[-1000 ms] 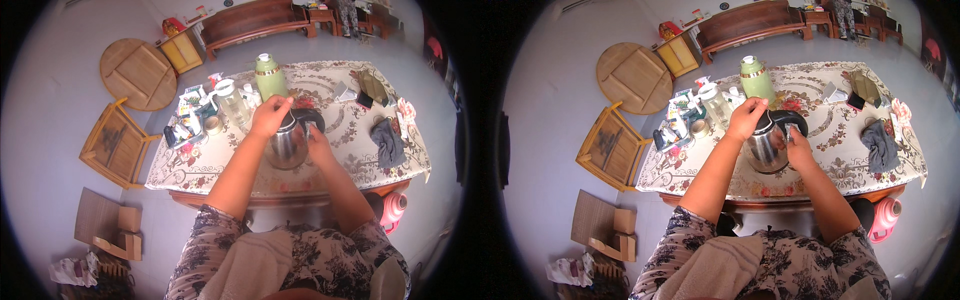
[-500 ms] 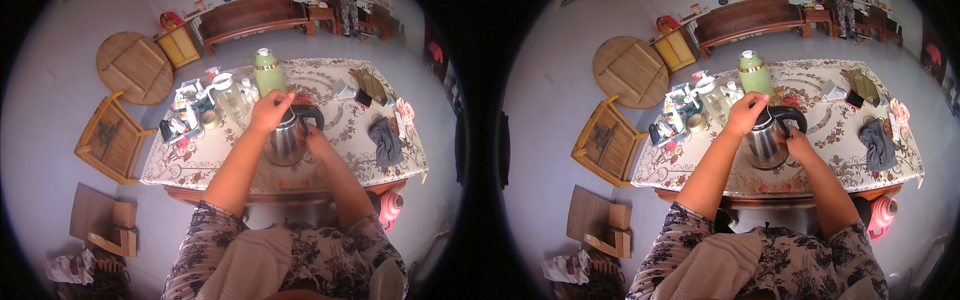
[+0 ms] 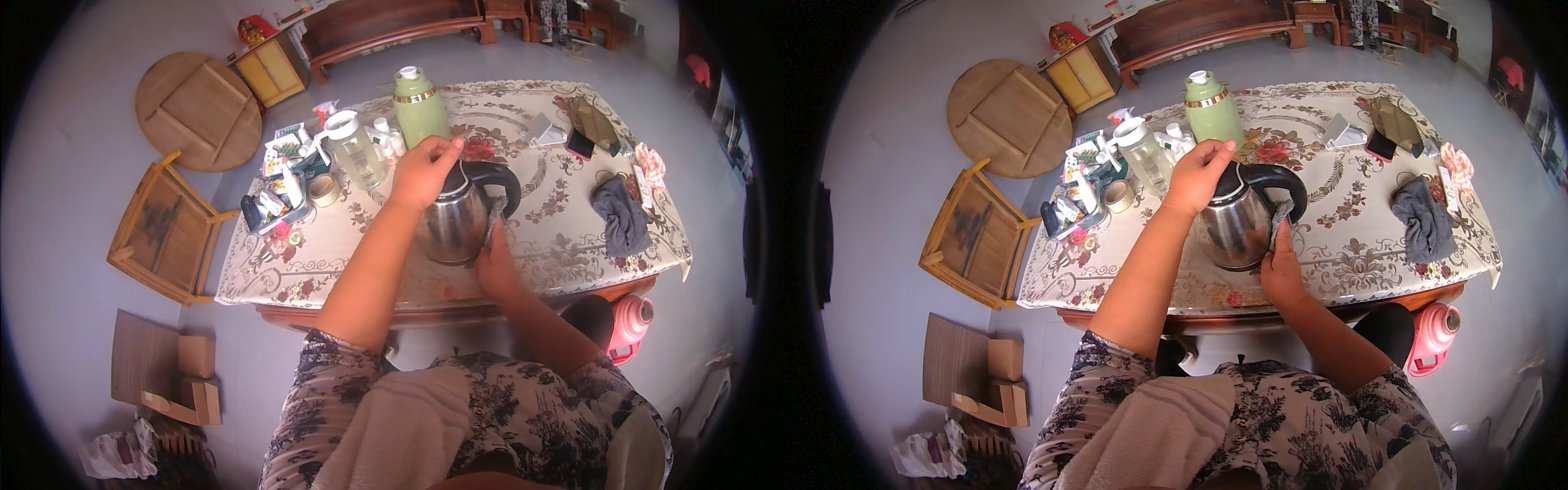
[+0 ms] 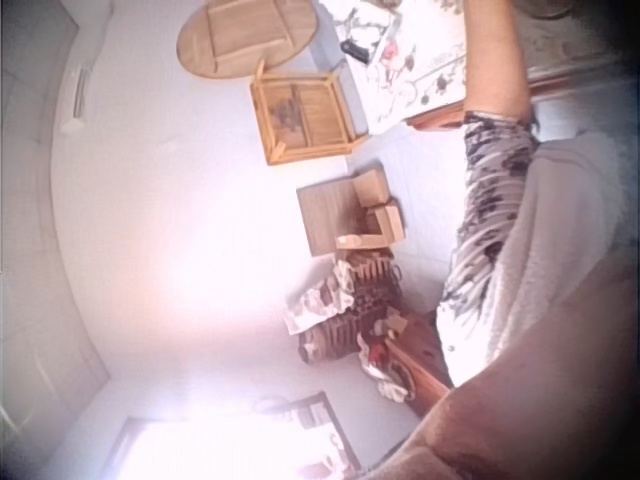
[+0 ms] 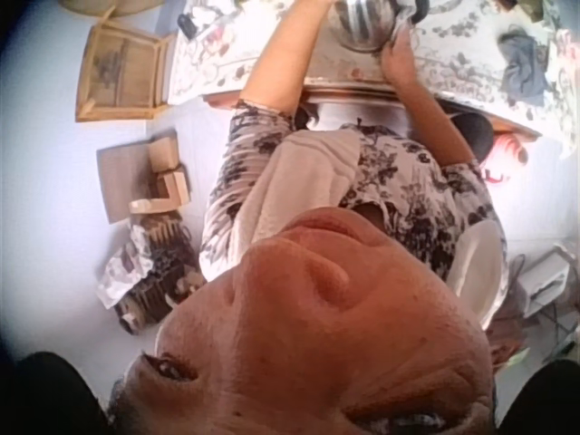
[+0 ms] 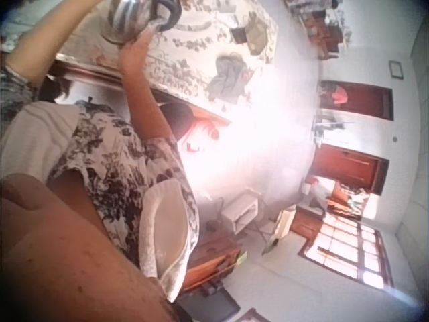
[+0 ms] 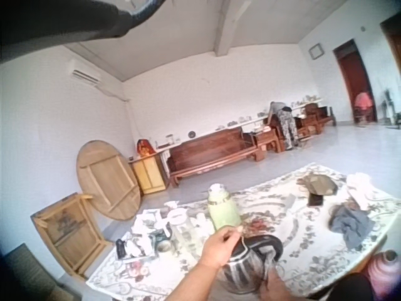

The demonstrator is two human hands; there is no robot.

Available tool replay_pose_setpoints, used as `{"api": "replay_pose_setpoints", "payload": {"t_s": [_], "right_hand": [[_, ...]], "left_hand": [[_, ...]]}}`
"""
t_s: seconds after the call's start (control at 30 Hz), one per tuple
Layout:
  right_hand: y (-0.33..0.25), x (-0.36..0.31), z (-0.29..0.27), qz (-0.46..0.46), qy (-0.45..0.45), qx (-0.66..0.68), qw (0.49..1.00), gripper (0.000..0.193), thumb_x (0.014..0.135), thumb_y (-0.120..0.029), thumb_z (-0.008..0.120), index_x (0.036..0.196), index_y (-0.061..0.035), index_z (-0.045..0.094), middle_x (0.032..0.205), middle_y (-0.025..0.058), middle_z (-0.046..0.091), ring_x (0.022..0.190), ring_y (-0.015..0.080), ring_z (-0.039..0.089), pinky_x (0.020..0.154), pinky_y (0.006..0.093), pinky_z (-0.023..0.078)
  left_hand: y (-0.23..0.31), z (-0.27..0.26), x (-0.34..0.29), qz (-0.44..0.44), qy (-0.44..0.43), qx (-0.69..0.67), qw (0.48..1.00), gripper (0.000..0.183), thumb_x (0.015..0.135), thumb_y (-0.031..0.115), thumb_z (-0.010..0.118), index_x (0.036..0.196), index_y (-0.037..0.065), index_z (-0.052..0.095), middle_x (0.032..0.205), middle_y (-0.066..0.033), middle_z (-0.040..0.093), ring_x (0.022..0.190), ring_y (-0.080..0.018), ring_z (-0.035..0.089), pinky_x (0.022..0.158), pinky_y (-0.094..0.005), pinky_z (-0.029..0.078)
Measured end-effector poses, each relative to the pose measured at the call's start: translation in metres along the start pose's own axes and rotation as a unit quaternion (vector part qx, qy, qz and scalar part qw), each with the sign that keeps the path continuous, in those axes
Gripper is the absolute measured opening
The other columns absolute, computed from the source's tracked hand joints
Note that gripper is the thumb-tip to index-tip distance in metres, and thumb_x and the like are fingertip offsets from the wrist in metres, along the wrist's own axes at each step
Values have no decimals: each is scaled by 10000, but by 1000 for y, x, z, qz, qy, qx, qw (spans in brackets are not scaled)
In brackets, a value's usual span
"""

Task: The person scrubs the exterior of a stainless steel electric kettle with a steel wool pad while it sits on a table. They rotate the kettle to clean different sides and the handle, then wipe the surface with a cloth. The person also briefly handles a green thermos and a pink water bottle on the table.

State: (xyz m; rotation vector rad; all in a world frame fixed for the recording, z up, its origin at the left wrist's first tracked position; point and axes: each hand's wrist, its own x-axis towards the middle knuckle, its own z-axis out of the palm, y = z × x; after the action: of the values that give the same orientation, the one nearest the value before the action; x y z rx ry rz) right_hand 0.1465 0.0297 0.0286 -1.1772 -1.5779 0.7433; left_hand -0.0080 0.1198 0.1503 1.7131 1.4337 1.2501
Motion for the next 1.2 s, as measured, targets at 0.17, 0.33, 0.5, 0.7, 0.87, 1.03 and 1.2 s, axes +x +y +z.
{"api": "replay_pose_setpoints", "payload": {"t_s": [0.17, 0.33, 0.5, 0.7, 0.87, 1.03, 1.2], "right_hand": [[35, 6, 1, 52, -38, 81, 995, 653, 838, 110, 347, 1465, -19, 216, 1365, 189, 425, 955, 255, 593, 761, 319, 506], [46, 4, 2, 44, -30, 138, 989, 648, 855, 111, 342, 1476, -36, 235, 1392, 159, 414, 691, 128, 550, 554, 250, 487], [32, -2, -6, 45, -33, 130, 990, 624, 864, 107, 341, 1467, -28, 257, 1332, 144, 484, 672, 117, 550, 579, 251, 490], [37, -3, -3, 40, -9, 118, 992, 608, 866, 105, 340, 1458, -19, 275, 1420, 159, 378, 692, 132, 575, 589, 249, 512], [36, -4, -3, 4, 15, 129, 991, 609, 839, 127, 331, 1433, -9, 320, 1401, 152, 371, 689, 147, 580, 575, 250, 514], [42, -3, 2, -35, 47, 97, 994, 618, 805, 159, 306, 1398, -4, 372, 1315, 140, 424, 728, 165, 581, 548, 254, 504], [42, -2, 4, -55, 47, 83, 994, 623, 804, 148, 303, 1403, -13, 356, 1300, 144, 435, 773, 162, 571, 567, 259, 507]], "left_hand": [[-7, 2, 4, 18, 0, -12, 1000, 492, 877, 492, 605, 1024, 25, 656, 949, -125, 695, 885, -219, 646, 816, -311, 480], [-7, 1, 6, 12, 0, 3, 1000, 510, 884, 513, 587, 1030, 30, 658, 962, -126, 690, 895, -210, 636, 830, -307, 469], [0, 0, 2, 13, -6, 1, 1000, 482, 898, 489, 586, 1015, 27, 657, 927, -94, 689, 852, -173, 623, 797, -292, 466], [-4, 0, 4, 21, -4, -9, 1000, 456, 910, 469, 583, 967, 25, 664, 858, -69, 682, 794, -148, 599, 768, -277, 460], [-1, -1, 2, 17, -9, -6, 1000, 469, 908, 486, 576, 965, 29, 665, 869, -76, 687, 812, -156, 608, 784, -284, 461], [-8, 1, 6, 25, -5, -9, 1000, 469, 905, 493, 575, 975, 39, 667, 900, -88, 694, 847, -174, 620, 809, -294, 461], [-8, 0, 6, 24, -1, -9, 1000, 457, 903, 483, 583, 990, 43, 668, 916, -91, 693, 866, -178, 624, 827, -294, 460]]}}
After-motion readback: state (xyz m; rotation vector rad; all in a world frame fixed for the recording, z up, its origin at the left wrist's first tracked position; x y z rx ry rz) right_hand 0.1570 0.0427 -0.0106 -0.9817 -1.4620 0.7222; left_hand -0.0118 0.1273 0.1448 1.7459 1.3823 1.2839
